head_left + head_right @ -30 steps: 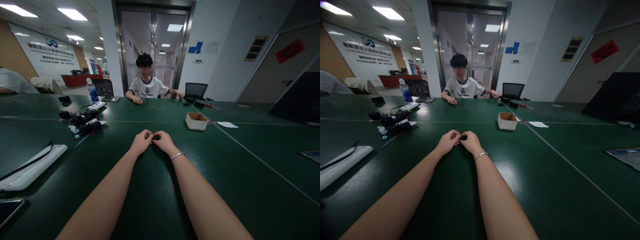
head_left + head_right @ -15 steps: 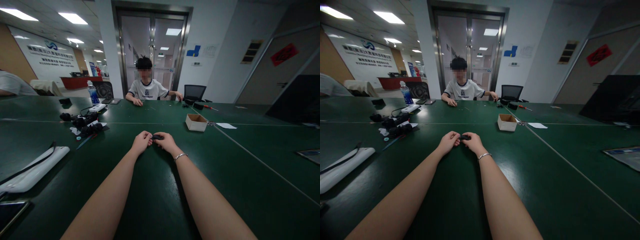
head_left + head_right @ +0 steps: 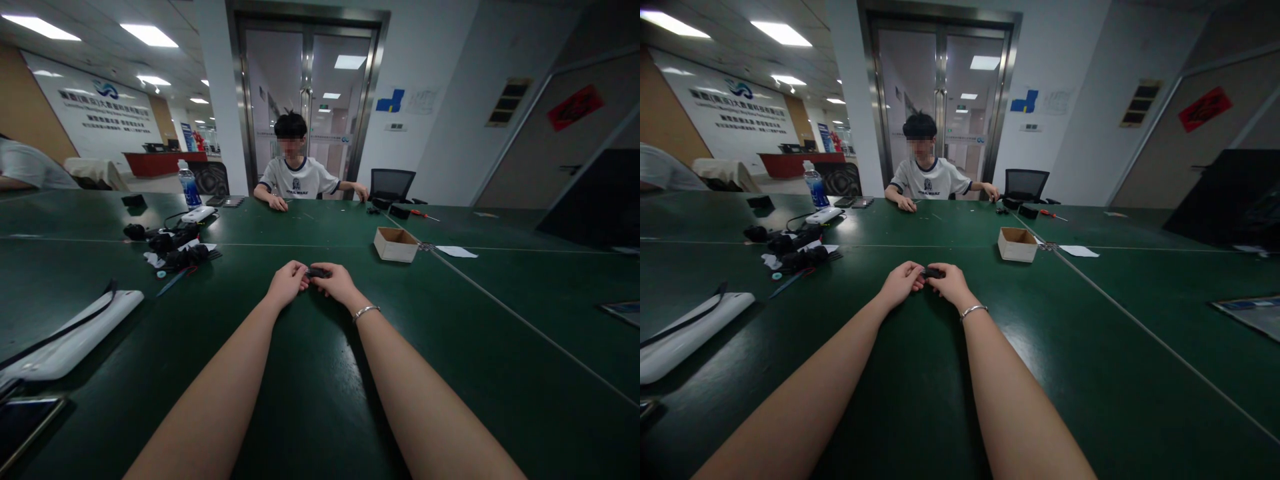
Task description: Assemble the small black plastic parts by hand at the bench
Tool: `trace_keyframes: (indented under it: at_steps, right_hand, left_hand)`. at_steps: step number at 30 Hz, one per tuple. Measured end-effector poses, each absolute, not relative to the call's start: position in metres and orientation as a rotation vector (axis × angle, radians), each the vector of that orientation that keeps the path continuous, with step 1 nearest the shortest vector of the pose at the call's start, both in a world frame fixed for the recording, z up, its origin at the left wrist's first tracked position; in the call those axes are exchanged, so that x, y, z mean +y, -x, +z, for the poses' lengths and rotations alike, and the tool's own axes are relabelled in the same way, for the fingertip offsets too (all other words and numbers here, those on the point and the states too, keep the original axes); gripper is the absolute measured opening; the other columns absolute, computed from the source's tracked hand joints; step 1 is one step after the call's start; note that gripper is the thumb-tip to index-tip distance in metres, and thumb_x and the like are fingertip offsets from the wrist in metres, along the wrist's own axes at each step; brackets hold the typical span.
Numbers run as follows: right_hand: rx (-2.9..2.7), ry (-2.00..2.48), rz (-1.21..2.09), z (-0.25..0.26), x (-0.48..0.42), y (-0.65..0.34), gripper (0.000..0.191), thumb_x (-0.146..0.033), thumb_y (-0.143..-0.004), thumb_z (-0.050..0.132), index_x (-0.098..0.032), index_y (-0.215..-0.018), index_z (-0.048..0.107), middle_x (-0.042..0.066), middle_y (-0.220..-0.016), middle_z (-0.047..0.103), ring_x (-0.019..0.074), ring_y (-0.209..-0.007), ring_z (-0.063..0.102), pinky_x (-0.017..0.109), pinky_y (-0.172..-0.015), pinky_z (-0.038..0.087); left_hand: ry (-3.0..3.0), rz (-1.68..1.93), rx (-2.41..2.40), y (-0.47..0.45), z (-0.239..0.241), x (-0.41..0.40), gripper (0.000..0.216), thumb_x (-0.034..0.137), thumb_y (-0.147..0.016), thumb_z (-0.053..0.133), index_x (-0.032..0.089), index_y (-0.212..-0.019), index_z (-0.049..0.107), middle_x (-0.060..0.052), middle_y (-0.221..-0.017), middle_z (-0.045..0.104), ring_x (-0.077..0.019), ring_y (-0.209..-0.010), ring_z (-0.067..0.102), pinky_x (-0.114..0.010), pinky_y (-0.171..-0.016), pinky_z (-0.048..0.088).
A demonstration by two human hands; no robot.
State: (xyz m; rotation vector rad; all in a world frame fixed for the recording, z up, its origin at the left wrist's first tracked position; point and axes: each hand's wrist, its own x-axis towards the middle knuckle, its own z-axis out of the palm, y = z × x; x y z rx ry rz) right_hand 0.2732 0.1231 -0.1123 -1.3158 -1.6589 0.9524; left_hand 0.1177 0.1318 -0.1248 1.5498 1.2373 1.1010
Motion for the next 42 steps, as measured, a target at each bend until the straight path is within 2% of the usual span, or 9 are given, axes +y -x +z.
trace_keyframes:
  at_steps: [6,10,14,18,22,35,42]
  right_hand:
    - [-1.637,1.251,0.961,-0.117,0.126,-0.274,0.042,-0.008,-0.074,0.068,-0.013,-0.115,0.061,0.006,-0.086,0.064,0.0061,-0.046,0.056,0.012,-0.032,0.040]
    - [-1.568,1.225,1.026,-0.115,0.126,-0.273,0.046,-0.006,-0.073,0.068,-0.013,-0.118,0.057,0.001,-0.077,0.061,0.0063,-0.045,0.055,0.012,-0.031,0.040]
    - [-1.471,1.171,1.159,-0.111,0.125,-0.274,0.043,0.000,-0.075,0.065,-0.010,-0.116,0.056,0.000,-0.070,0.060,0.0086,-0.049,0.059,0.013,-0.037,0.047]
    - [-1.406,1.137,1.278,-0.106,0.122,-0.277,0.032,0.003,-0.080,0.060,-0.009,-0.110,0.058,0.005,-0.075,0.065,0.0122,-0.061,0.066,0.014,-0.043,0.051]
    - [-1.338,1.118,1.331,-0.105,0.121,-0.279,0.025,-0.001,-0.085,0.056,-0.009,-0.108,0.059,0.007,-0.080,0.068,0.0133,-0.063,0.067,0.015,-0.045,0.054]
    - [-1.335,1.039,1.388,-0.109,0.124,-0.283,0.020,-0.004,-0.086,0.059,-0.012,-0.103,0.062,0.007,-0.087,0.069,0.0119,-0.063,0.067,0.016,-0.048,0.055]
    - [-1.334,1.029,1.400,-0.108,0.123,-0.285,0.020,-0.002,-0.085,0.057,-0.011,-0.102,0.061,0.006,-0.081,0.068,0.0117,-0.062,0.066,0.016,-0.048,0.055]
  left_hand:
    - [-1.543,1.100,1.247,-0.119,-0.123,0.130,0.018,0.029,-0.090,0.046,0.015,-0.090,0.058,-0.003,-0.069,0.064,-0.0112,-0.059,0.062,-0.020,-0.053,0.049]
    - [-1.545,1.117,1.228,-0.119,-0.123,0.130,0.018,0.029,-0.090,0.046,0.015,-0.089,0.058,-0.003,-0.068,0.063,-0.0111,-0.058,0.061,-0.019,-0.051,0.048]
    - [-1.542,1.127,1.220,-0.119,-0.124,0.131,0.018,0.030,-0.090,0.047,0.015,-0.089,0.057,-0.003,-0.067,0.063,-0.0107,-0.057,0.061,-0.018,-0.050,0.047]
    - [-1.529,1.127,1.225,-0.119,-0.124,0.130,0.018,0.031,-0.090,0.047,0.015,-0.090,0.057,-0.003,-0.068,0.063,-0.0108,-0.057,0.061,-0.018,-0.050,0.047]
    - [-1.522,1.132,1.232,-0.119,-0.122,0.129,0.019,0.031,-0.091,0.047,0.015,-0.090,0.056,-0.003,-0.067,0.063,-0.0108,-0.056,0.061,-0.019,-0.050,0.047]
    - [-1.581,1.083,1.318,-0.116,-0.117,0.125,0.031,0.044,-0.089,0.047,0.015,-0.079,0.056,-0.004,-0.067,0.064,-0.0123,-0.056,0.062,-0.021,-0.053,0.049]
    - [-1.623,1.058,1.335,-0.117,-0.118,0.127,0.036,0.046,-0.090,0.043,0.015,-0.075,0.055,-0.002,-0.062,0.061,-0.0113,-0.051,0.058,-0.021,-0.050,0.047]
